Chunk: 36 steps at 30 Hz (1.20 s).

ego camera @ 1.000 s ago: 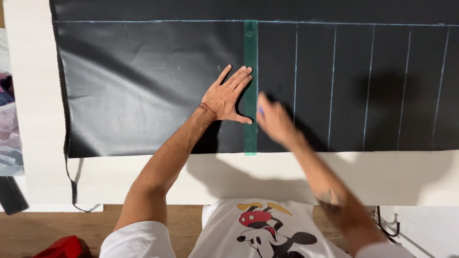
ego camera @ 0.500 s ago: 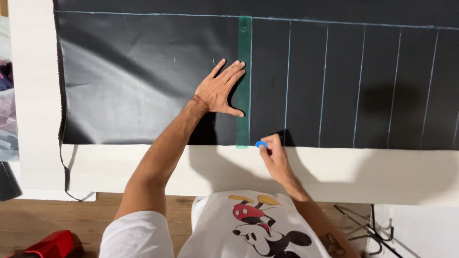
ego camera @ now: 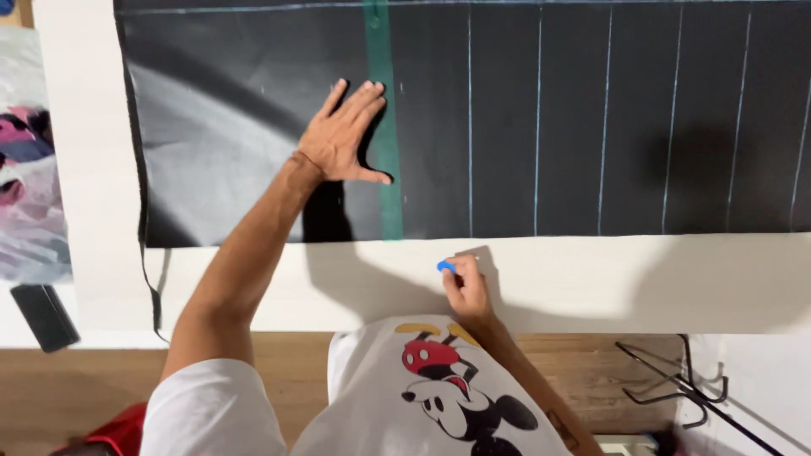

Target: Marking parallel lines on a large sheet of black material using a ruler and blue chalk

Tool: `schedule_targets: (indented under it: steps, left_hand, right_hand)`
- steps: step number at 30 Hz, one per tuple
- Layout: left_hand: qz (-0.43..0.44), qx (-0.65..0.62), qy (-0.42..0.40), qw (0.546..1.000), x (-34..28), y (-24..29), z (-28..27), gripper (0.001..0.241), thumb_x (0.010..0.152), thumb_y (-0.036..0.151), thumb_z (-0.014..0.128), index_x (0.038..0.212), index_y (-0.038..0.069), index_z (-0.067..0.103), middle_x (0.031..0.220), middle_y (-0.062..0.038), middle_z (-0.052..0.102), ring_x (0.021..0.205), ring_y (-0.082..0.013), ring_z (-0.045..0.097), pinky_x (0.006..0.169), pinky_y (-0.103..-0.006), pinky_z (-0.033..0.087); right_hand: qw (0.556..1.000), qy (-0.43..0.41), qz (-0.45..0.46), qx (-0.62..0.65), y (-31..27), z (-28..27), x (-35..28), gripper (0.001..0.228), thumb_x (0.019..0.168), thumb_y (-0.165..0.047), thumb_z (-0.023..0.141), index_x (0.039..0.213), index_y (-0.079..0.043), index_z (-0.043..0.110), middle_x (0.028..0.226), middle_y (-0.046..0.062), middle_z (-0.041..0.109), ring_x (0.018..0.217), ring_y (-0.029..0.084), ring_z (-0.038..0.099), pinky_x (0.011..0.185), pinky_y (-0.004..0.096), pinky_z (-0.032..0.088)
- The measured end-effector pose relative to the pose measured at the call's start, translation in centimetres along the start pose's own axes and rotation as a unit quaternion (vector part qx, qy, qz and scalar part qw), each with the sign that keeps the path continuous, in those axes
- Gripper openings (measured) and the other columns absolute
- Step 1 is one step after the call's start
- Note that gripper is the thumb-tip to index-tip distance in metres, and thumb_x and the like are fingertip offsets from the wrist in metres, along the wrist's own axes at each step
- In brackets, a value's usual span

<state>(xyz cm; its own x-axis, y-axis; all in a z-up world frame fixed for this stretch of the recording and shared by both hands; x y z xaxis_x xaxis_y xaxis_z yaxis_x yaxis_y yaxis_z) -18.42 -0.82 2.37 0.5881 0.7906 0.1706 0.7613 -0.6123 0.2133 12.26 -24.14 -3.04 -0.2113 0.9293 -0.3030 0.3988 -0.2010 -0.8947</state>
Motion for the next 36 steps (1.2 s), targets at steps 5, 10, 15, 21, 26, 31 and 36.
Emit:
schedule_targets:
  steps: [5,10,15,21,26,31,36]
  left_hand:
    - [0.017,-0.017,0.001,1.0,0.3,1.3,0.7,0.159,0.085,0.117,0.045,0.178,-0.012,0.047,0.189,-0.025,0.042,0.177,-0.0374,0.036,0.146,-0.0627,0.008]
    - [0.006,0.011,0.064,0.998,0.3,1.0,0.5,0.145,0.084,0.119,0.052,0.173,0.004,0.057,0.184,-0.015,0.054,0.174,-0.0267,0.045,0.148,-0.0572,0.014]
    - [0.005,-0.008,0.07,0.998,0.3,0.9,0.3,0.146,0.084,0.119,0.053,0.172,0.003,0.058,0.184,-0.017,0.053,0.174,-0.0278,0.046,0.148,-0.0578,0.015]
    - [-0.001,-0.006,0.057,0.998,0.4,0.8,0.5,0.146,0.083,0.117,0.055,0.173,0.003,0.055,0.186,-0.017,0.05,0.175,-0.0287,0.043,0.148,-0.0585,0.015]
    - [0.0,-0.009,0.062,0.998,0.5,0.7,0.5,0.146,0.084,0.117,0.054,0.172,0.002,0.056,0.185,-0.017,0.05,0.174,-0.0288,0.045,0.148,-0.0583,0.016]
    - [0.003,-0.004,0.063,0.998,0.4,0.8,0.7,0.145,0.085,0.117,0.053,0.173,0.002,0.056,0.186,-0.017,0.049,0.175,-0.0292,0.044,0.147,-0.059,0.016]
    - [-0.007,-0.016,0.043,0.999,0.4,0.8,0.5,0.144,0.085,0.115,0.056,0.174,0.002,0.055,0.187,-0.016,0.048,0.175,-0.0286,0.043,0.149,-0.0581,0.014]
  right_hand:
    - [0.998,0.052,0.0,0.019,-1.7,-0.3,-0.1,0.02,0.118,-0.018,0.063,0.129,-0.001,0.066,0.085,0.007,0.076,0.069,0.013,0.061,0.064,0.032,0.048]
    - [0.996,0.088,-0.03,-0.005,3.3,-0.6,0.5,0.017,0.113,-0.009,0.07,0.129,-0.005,0.07,0.097,0.023,0.088,0.071,0.021,0.074,0.067,0.04,0.062]
    - [0.996,0.079,-0.032,0.002,4.4,-0.9,0.6,0.02,0.114,-0.012,0.07,0.132,-0.004,0.068,0.104,0.022,0.09,0.075,0.018,0.074,0.068,0.039,0.062]
    - [0.997,0.072,-0.021,0.013,3.7,-0.8,0.8,0.019,0.113,-0.01,0.069,0.132,-0.005,0.067,0.1,0.02,0.09,0.07,0.017,0.07,0.065,0.036,0.06]
    - [0.997,0.07,-0.018,0.003,4.1,-0.8,0.6,0.019,0.113,-0.01,0.07,0.131,-0.006,0.067,0.098,0.02,0.089,0.068,0.017,0.069,0.063,0.036,0.059]
    - [0.997,0.075,-0.015,0.006,3.8,-0.7,0.5,0.019,0.113,-0.01,0.069,0.131,-0.005,0.067,0.095,0.02,0.087,0.068,0.018,0.067,0.062,0.037,0.058]
    - [0.997,0.075,-0.025,0.009,3.4,-0.9,0.7,0.017,0.114,-0.01,0.069,0.13,-0.005,0.067,0.088,0.018,0.085,0.064,0.018,0.065,0.06,0.035,0.057]
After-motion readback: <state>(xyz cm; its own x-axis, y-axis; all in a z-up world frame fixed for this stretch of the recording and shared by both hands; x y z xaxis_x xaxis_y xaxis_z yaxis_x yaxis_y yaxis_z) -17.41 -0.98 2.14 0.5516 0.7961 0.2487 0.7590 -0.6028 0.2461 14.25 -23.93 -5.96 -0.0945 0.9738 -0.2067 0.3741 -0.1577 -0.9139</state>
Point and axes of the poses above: each hand's wrist, its own x-axis towards the middle knuckle, its own z-axis out of the palm, y = z × x, the point moved 9 cm from there along x, towards the middle knuckle
